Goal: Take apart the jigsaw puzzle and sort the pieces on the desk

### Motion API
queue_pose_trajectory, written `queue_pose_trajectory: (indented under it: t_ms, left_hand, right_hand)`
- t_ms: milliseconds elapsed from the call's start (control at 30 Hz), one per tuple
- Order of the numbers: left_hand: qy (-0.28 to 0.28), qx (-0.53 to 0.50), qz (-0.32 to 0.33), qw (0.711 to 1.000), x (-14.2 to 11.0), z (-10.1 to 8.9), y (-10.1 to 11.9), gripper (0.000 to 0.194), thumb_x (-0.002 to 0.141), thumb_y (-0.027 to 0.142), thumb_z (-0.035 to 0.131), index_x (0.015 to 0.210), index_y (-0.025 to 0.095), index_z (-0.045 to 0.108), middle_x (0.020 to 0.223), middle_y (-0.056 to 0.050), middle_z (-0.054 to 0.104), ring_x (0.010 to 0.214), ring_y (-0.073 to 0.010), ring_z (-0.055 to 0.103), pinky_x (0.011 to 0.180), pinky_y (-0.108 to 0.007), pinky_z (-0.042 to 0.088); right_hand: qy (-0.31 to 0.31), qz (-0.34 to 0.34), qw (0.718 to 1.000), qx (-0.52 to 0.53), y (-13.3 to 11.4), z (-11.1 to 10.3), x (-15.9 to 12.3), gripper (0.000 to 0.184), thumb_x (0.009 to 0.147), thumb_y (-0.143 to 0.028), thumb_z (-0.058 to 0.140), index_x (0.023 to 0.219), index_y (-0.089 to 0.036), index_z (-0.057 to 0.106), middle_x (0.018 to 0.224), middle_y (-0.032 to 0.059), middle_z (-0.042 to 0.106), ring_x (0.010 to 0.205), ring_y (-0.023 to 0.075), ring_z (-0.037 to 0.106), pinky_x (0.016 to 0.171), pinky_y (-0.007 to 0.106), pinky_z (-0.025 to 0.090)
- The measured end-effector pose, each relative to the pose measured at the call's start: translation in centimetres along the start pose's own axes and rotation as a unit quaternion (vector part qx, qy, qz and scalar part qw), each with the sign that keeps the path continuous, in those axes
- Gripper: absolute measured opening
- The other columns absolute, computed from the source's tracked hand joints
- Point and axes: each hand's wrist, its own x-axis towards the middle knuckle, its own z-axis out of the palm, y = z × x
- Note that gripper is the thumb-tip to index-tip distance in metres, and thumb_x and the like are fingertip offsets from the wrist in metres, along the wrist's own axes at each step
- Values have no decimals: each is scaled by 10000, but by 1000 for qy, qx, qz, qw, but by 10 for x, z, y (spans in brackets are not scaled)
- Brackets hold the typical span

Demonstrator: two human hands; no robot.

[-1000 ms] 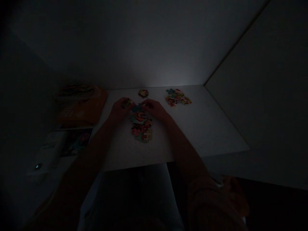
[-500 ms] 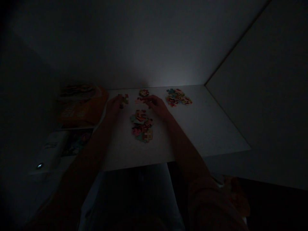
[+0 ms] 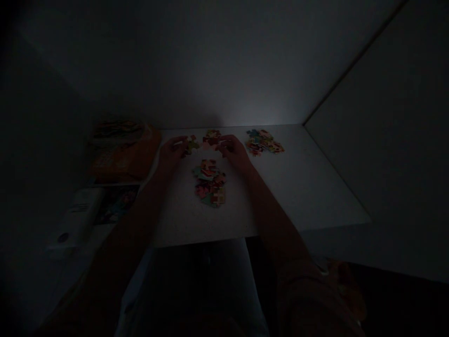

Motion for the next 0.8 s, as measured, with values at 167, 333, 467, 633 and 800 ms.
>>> queue_pose_trajectory:
  t_ms: [167, 333, 467, 633, 800]
  left_hand:
    - [-7, 4, -10, 1000, -4, 0, 7, 325, 1011, 420, 829, 1269, 227, 783, 1057, -85, 857, 880, -205, 811, 697, -274, 579]
    - [-21, 4, -5, 1000, -8, 2, 13, 299, 998, 372, 828, 1250, 216, 788, 1127, -93, 853, 869, -199, 811, 709, -278, 593]
    - [-29, 9, 1, 1000, -7, 3, 13, 295, 994, 374, 831, 1247, 226, 796, 1092, -84, 848, 872, -201, 809, 728, -286, 608]
    - [-29, 14, 8, 999, -7, 3, 11, 298, 999, 364, 821, 1263, 229, 804, 1115, -82, 848, 899, -197, 807, 742, -279, 617]
    - [-3, -6, 27, 1000, -5, 4, 8, 346, 987, 338, 838, 1304, 213, 780, 1152, -91, 838, 911, -187, 799, 731, -268, 611]
  right_hand:
    - [4, 1, 1000, -10, 1, -2, 3, 524, 867, -759, 861, 1076, -317, 670, 993, 42, 813, 858, 223, 704, 732, 376, 593]
    - [3, 13, 1000, -8, -3, -2, 1, 514, 851, -752, 871, 1048, -318, 678, 1009, 48, 824, 877, 232, 706, 752, 394, 595]
    - [15, 21, 1000, -6, -4, -1, 0, 544, 810, -779, 889, 1033, -322, 694, 982, 41, 832, 867, 238, 703, 748, 401, 585]
    - [11, -1, 1000, 1, -2, -2, 1, 504, 858, -741, 881, 1055, -310, 711, 965, 47, 820, 850, 231, 706, 732, 389, 573]
    - [19, 4, 1000, 1, 3, -4, 2, 543, 830, -773, 901, 1045, -311, 711, 961, 38, 823, 844, 218, 704, 720, 368, 574]
